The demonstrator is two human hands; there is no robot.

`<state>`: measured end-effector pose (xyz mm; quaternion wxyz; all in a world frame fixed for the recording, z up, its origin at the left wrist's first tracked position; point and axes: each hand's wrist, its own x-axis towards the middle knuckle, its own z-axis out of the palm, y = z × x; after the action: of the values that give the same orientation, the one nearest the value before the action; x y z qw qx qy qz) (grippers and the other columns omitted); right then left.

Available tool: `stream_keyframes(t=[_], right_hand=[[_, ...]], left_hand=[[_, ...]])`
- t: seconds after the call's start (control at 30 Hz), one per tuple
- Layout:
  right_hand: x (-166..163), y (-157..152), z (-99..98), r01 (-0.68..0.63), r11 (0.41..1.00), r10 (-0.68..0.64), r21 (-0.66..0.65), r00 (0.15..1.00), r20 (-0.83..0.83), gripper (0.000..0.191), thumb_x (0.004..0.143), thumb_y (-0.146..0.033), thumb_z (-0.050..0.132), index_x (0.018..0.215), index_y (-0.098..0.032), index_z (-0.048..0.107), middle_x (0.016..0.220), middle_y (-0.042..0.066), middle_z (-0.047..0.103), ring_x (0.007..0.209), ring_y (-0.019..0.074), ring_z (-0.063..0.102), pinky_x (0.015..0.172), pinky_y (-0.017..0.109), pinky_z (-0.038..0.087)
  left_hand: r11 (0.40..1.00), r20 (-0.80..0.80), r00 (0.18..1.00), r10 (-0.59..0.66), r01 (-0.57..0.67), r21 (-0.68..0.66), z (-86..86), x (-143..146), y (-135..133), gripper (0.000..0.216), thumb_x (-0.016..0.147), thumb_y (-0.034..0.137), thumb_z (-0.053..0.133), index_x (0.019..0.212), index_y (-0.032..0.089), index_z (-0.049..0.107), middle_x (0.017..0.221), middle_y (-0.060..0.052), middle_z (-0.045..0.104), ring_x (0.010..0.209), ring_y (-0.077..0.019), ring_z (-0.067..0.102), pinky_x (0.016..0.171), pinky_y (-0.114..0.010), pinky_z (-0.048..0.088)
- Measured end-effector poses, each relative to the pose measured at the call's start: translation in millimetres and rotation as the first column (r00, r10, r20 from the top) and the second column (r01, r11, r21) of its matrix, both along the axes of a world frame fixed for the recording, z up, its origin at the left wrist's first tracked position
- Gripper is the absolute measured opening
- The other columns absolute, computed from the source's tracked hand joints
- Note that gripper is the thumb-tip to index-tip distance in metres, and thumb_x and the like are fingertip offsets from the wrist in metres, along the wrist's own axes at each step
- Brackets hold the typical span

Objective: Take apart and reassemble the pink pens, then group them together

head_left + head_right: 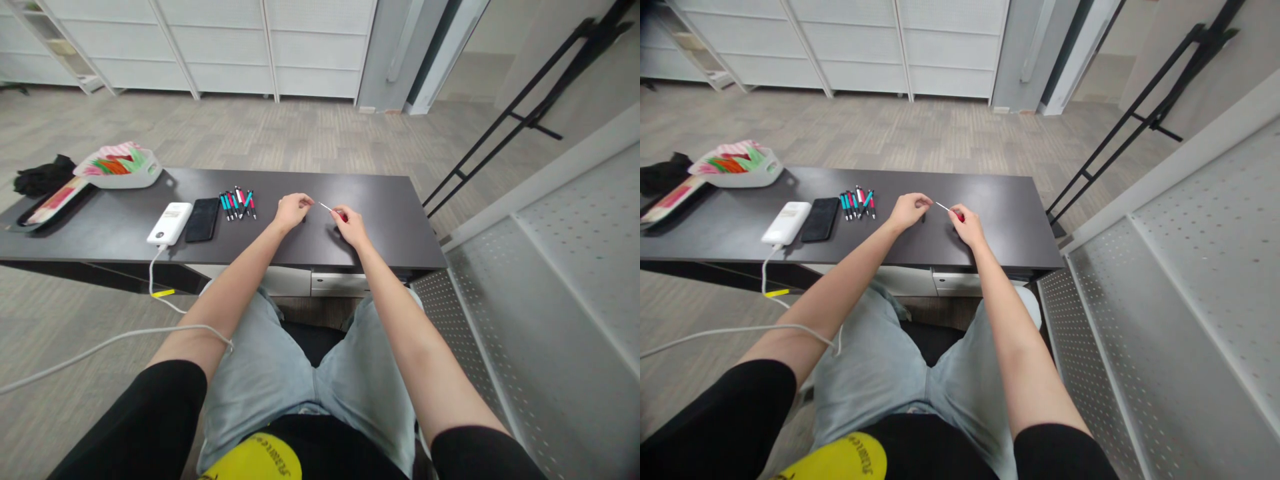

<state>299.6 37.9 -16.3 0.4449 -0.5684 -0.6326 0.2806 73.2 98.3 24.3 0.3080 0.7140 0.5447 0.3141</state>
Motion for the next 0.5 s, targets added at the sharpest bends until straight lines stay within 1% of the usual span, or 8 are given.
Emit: stream_keyframes(t=[0.1,0.3,0.37,0.5], right_hand=[[1,1,-1.1,0.004,1.000,-0.004,-0.002,1.000,0.003,0.023,0.104,-0.055,0.071,0.094,-0.035,0.074,0.073,-0.001,0.060,0.074,0.0267,0.059,0.082,0.043,0.053],[-1,-1,1.1,0.007,1.000,-0.007,-0.014,1.000,-0.001,0.024,0.103,-0.056,0.069,0.095,-0.034,0.074,0.075,0.002,0.063,0.077,0.0281,0.060,0.085,0.044,0.055],[-2,-2,2.8,0.020,0.999,-0.019,-0.036,1.000,0.016,0.024,0.103,-0.056,0.068,0.096,-0.034,0.074,0.076,0.002,0.064,0.079,0.0290,0.061,0.087,0.044,0.056],[-2,-3,4.8,0.024,0.998,-0.023,-0.050,0.999,0.033,0.023,0.104,-0.056,0.068,0.096,-0.035,0.073,0.077,0.002,0.065,0.081,0.0294,0.062,0.089,0.044,0.057]], left_hand=[[0.999,0.105,0.994,-0.002,0.006,-0.041,2.8,2,6,0.019,0.081,0.012,0.077,0.089,0.027,0.085,0.110,-0.007,0.092,0.112,-0.0327,0.084,0.115,-0.047,0.064],[0.993,0.220,0.974,0.046,-0.019,-0.120,1.1,8,12,0.015,0.083,0.006,0.081,0.088,0.021,0.081,0.106,-0.009,0.091,0.109,-0.0273,0.085,0.114,-0.044,0.066],[0.989,0.223,0.973,0.059,-0.026,-0.147,-0.2,9,13,0.016,0.083,0.006,0.083,0.087,0.021,0.081,0.105,-0.009,0.090,0.109,-0.0272,0.085,0.112,-0.043,0.067],[0.989,0.139,0.989,0.060,-0.040,-0.140,-1.3,8,13,0.017,0.083,0.008,0.087,0.082,0.023,0.079,0.100,-0.007,0.090,0.107,-0.0289,0.085,0.108,-0.041,0.066]])
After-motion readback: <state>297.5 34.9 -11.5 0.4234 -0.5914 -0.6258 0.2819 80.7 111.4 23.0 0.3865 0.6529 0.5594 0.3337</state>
